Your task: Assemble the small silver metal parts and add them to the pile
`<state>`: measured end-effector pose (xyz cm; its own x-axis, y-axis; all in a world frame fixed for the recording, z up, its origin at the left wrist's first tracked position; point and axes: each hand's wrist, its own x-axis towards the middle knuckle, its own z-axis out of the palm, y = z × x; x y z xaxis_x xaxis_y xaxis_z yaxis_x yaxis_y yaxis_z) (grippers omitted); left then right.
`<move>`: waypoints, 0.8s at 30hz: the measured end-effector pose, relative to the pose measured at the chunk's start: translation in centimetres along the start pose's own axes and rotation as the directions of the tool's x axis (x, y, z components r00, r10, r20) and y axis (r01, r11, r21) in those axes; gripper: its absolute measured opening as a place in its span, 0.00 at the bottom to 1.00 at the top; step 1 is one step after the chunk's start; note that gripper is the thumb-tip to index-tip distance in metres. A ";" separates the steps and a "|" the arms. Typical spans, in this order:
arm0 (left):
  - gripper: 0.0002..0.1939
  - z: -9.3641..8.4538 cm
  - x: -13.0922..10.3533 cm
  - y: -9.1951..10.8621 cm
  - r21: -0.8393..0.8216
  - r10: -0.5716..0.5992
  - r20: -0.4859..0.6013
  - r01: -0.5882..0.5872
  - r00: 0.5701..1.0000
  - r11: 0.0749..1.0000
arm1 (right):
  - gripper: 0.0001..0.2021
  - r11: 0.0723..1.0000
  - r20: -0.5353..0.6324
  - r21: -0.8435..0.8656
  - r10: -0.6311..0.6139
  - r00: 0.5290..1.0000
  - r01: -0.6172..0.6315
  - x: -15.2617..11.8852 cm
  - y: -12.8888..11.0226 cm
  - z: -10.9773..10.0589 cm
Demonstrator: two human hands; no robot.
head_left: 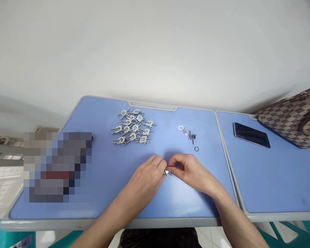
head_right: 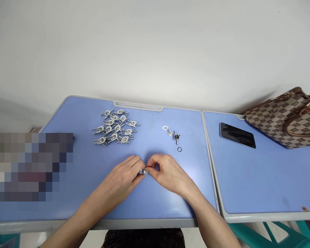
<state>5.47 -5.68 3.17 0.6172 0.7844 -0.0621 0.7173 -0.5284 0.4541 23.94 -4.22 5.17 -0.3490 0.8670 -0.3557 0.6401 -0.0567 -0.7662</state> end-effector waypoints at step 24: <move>0.07 0.0 0.2 0.0 -0.034 -0.007 0.016 0.008 1.000 0.999 | 0.06 0.990 -0.021 0.138 0.034 0.999 -0.031 -0.3 0.9 -0.3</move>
<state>5.57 -5.55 3.16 0.6170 0.7829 -0.0796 0.7108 -0.5110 0.4834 24.86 -4.42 4.74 -0.3130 0.8746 -0.3702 0.5496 -0.1511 -0.8217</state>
